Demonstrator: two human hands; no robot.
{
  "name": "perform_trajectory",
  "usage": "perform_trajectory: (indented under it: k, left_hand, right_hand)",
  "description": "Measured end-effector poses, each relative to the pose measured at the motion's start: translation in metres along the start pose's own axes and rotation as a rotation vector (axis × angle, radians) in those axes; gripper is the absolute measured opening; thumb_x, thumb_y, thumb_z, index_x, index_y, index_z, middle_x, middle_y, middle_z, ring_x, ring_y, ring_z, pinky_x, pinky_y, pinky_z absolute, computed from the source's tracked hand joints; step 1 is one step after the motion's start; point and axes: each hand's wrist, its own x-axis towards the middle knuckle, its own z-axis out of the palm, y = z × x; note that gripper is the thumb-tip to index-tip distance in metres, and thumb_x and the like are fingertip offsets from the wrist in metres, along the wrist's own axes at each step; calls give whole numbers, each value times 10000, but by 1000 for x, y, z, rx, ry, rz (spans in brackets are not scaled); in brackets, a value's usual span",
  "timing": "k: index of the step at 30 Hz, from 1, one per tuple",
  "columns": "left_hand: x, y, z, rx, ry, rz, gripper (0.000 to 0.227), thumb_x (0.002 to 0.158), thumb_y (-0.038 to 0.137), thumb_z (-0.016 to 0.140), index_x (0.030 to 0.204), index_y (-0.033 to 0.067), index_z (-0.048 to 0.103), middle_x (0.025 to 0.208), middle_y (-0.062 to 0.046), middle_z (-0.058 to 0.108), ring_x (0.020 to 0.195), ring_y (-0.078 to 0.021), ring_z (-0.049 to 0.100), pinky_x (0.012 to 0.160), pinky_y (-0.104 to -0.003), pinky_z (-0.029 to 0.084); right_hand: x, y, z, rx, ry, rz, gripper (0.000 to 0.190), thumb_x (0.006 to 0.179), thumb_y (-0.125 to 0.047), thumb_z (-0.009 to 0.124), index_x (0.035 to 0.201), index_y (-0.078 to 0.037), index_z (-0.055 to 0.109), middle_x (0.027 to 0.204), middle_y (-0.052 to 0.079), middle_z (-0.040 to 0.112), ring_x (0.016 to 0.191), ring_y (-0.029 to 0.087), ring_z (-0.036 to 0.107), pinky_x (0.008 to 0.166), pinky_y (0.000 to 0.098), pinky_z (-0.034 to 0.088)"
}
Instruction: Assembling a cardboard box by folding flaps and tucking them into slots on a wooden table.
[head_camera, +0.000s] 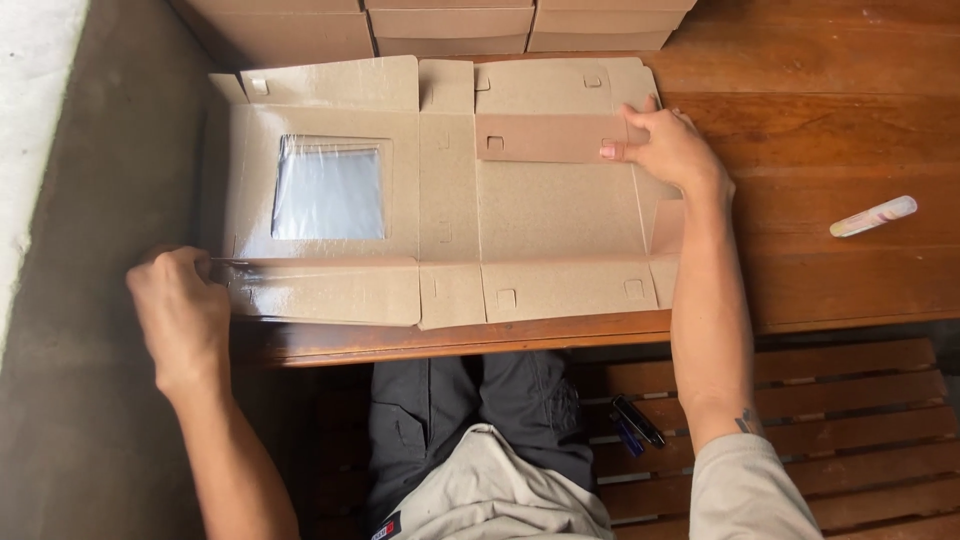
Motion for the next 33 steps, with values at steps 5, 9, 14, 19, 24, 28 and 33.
perform_trajectory:
  k: [5, 9, 14, 19, 24, 28, 33]
  left_hand:
    - [2, 9, -1, -26, 6, -11, 166, 728, -174, 445, 733, -47, 552, 644, -202, 452, 644, -342, 406, 597, -505, 358]
    - [4, 33, -17, -111, 3, -90, 166, 961, -39, 661, 852, -51, 786, 727, -282, 694, 744, -513, 675, 661, -542, 544]
    - [8, 15, -13, -114, -32, -99, 116, 919, -18, 689, 861, -59, 781, 710, -273, 696, 711, -502, 686, 659, -510, 549]
    - [7, 16, -15, -69, -57, -124, 102, 934, 50, 740, 919, -31, 799, 731, -260, 711, 745, -485, 706, 664, -503, 560]
    - [0, 21, -20, -20, -68, -119, 433, 989, 83, 723, 662, -90, 498, 591, -310, 488, 605, -486, 366, 647, -563, 335]
    - [-3, 8, -1, 44, 19, -64, 264, 953, 51, 712, 757, -124, 686, 1062, -226, 761, 803, -517, 662, 629, -534, 503]
    - [-5, 17, -10, -9, 90, -5, 204, 923, 60, 740, 993, -130, 760, 1131, -266, 754, 968, -498, 686, 865, -481, 536]
  right_hand:
    - [-1, -1, 0, 1, 3, 10, 809, 876, -466, 694, 1582, -238, 373, 1705, 81, 176, 1570, 319, 101, 1239, 501, 109]
    - [27, 33, 7, -60, 125, -171, 736, 859, -498, 770, 1475, -153, 563, 1609, 243, 365, 1432, 535, 348, 1205, 583, 274]
    - [-5, 12, -5, -5, 123, -140, 782, 802, -520, 791, 1470, -180, 567, 1620, 208, 363, 1442, 513, 354, 1211, 570, 274]
    - [-6, 11, -10, -8, 91, -134, 771, 807, -529, 782, 1470, -205, 561, 1623, 190, 355, 1450, 422, 382, 1201, 520, 320]
    - [-2, 11, -7, -12, 5, -42, 854, 831, -544, 714, 1572, -269, 390, 1692, 105, 205, 1537, 380, 186, 1236, 533, 180]
    - [5, 15, -3, -22, 24, -71, 857, 812, -566, 721, 1562, -285, 415, 1687, 113, 224, 1514, 387, 230, 1216, 519, 214]
    - [-3, 7, -6, 43, 43, -47, 847, 801, -471, 784, 1539, -229, 447, 1678, 106, 250, 1544, 332, 202, 1229, 562, 199]
